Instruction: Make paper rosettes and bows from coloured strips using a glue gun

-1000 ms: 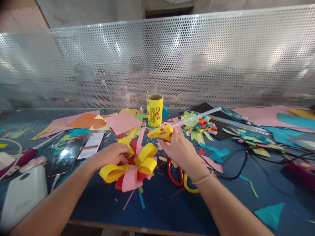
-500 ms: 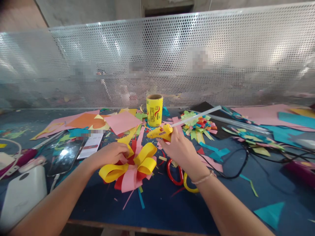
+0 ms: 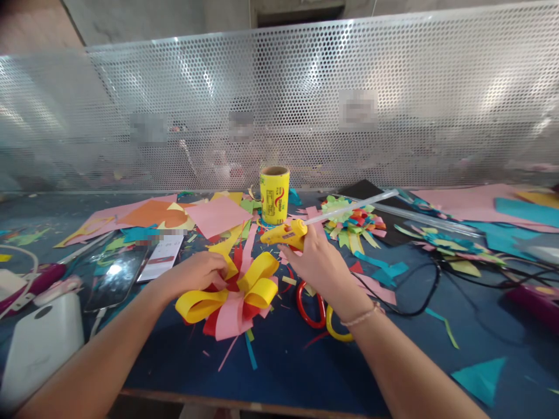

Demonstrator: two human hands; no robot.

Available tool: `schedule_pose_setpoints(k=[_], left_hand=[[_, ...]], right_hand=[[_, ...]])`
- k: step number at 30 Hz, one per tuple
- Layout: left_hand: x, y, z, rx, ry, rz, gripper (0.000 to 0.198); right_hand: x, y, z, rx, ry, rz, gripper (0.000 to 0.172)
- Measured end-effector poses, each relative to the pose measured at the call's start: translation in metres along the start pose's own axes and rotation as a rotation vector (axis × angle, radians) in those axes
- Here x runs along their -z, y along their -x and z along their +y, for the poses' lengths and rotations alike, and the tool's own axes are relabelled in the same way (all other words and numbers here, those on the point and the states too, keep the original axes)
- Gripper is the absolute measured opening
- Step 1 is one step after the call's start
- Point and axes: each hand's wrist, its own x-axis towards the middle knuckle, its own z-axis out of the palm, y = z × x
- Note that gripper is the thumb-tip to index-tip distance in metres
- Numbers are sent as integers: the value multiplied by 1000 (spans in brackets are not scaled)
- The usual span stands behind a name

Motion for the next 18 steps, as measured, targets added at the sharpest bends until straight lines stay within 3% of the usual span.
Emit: schedule_pose_setpoints(k=[11, 18], left_hand=[[-4, -3, -3, -57, 18, 12, 11], [-2, -3, 0, -1, -5, 15, 8]], right_hand=[[-3, -1, 3, 18, -34, 18, 58], [-5, -1, 5, 29, -17, 34, 61]])
